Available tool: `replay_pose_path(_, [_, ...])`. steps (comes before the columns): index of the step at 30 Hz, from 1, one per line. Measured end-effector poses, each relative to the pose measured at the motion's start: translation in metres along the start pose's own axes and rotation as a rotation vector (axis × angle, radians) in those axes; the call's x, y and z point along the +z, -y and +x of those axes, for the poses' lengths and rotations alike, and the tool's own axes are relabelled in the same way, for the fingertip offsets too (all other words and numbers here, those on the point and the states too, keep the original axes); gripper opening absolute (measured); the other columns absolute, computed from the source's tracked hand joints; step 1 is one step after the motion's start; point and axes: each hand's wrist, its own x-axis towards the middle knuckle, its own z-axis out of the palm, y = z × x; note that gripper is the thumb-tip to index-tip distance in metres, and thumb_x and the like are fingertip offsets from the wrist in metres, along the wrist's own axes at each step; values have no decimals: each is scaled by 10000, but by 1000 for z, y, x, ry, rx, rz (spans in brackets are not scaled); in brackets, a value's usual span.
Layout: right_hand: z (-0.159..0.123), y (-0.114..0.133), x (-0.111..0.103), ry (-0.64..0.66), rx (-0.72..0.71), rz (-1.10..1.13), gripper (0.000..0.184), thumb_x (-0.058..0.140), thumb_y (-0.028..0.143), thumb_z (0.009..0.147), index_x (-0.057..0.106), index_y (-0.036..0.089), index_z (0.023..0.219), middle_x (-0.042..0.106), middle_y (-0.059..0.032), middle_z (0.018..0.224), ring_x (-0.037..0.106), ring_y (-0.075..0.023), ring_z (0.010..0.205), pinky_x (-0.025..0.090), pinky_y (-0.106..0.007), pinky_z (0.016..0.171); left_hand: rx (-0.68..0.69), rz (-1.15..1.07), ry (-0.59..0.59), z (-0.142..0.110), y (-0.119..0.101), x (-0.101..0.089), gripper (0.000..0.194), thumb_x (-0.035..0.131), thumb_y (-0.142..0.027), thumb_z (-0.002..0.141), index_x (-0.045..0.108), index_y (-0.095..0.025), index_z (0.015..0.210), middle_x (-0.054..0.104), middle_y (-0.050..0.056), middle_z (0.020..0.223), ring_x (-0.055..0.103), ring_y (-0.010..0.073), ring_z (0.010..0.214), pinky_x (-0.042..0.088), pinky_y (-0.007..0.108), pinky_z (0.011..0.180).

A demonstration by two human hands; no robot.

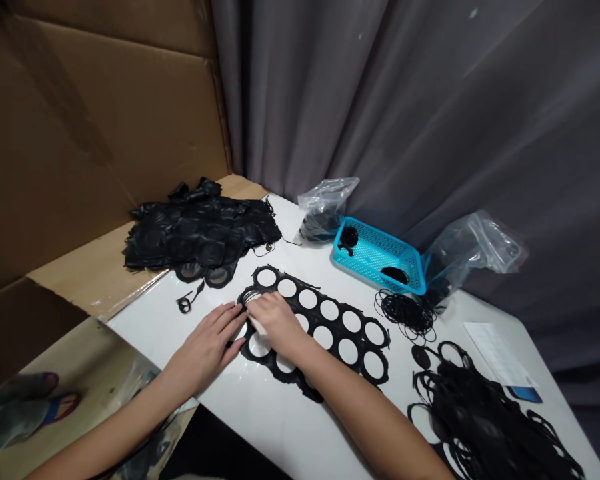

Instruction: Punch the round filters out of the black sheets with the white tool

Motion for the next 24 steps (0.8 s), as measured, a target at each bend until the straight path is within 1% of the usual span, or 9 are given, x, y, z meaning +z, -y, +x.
replay_pose_path(3, [9, -16, -10, -4, 16, -225, 143, 481, 107, 936, 596, 192, 938, 680, -97, 932, 554, -247, 898, 359, -378, 833, 0, 1, -1, 0, -1, 0, 388, 456, -339, 1019, 593, -128, 1315, 602, 164, 1355, 508, 320, 1317, 427, 509, 1101])
replay_pose_path(6, [20, -47, -39, -228, 320, -349, 145, 452, 119, 922, 578, 183, 887, 666, -113, 880, 548, -262, 859, 350, -376, 795, 1, 5, 10, -1, -1, -1, 380, 462, -333, 1020, 597, -125, 1308, 597, 159, 1361, 494, 314, 1329, 422, 494, 1107])
replay_pose_path(8, [22, -64, -60, -367, 460, -309, 138, 446, 163, 921, 557, 188, 843, 661, -106, 850, 554, -259, 826, 356, -364, 767, -2, 0, 8, -1, 0, -3, 367, 479, -328, 1013, 601, -133, 1299, 598, 152, 1359, 489, 317, 1330, 404, 506, 1117])
replay_pose_path(10, [17, -69, -73, -419, 500, -131, 144, 466, 223, 914, 533, 202, 788, 649, -70, 804, 558, -232, 764, 367, -336, 724, -10, -29, 0, 3, 1, -6, 331, 509, -330, 999, 627, -149, 1249, 625, 142, 1309, 498, 332, 1312, 376, 545, 1124])
replay_pose_path(13, [4, -52, -76, -352, 534, 257, 212, 548, 330, 883, 500, 217, 711, 593, -3, 691, 527, -181, 655, 367, -289, 636, -56, -196, -3, 20, 1, -15, 321, 563, -352, 975, 610, -177, 1240, 628, 128, 1264, 524, 322, 1272, 399, 535, 1101])
replay_pose_path(17, [-9, -12, -72, -225, 588, 710, 291, 672, 427, 819, 502, 215, 717, 558, 35, 646, 507, -144, 601, 376, -258, 570, -132, -604, 36, 59, -5, -29, 659, 657, -387, 922, 348, -246, 1487, 443, 119, 1496, 435, 290, 1373, 398, 460, 1113])
replay_pose_path(19, [-14, 1, -75, -189, 585, 866, 295, 712, 427, 803, 525, 207, 743, 580, 33, 682, 513, -127, 586, 389, -249, 557, -115, -802, 113, 78, -6, -33, 750, 697, -378, 887, 300, -265, 1513, 445, 118, 1500, 415, 297, 1394, 362, 471, 1129])
replay_pose_path(22, [-22, 8, -80, -183, 595, 1045, 315, 759, 408, 790, 526, 201, 741, 593, 32, 713, 480, -91, 526, 362, -229, 500, -119, -1129, 290, 96, -5, -34, 689, 673, -344, 889, 341, -245, 1485, 654, 90, 1186, 605, 266, 1184, 451, 447, 1023])
replay_pose_path(24, [-29, 8, -82, -202, 626, 1197, 363, 796, 399, 761, 491, 206, 722, 609, 22, 757, 471, -79, 521, 341, -213, 463, -179, -1289, 346, 102, -2, -33, 638, 676, -342, 875, 396, -233, 1439, 675, 33, 965, 676, 232, 1000, 503, 406, 924])
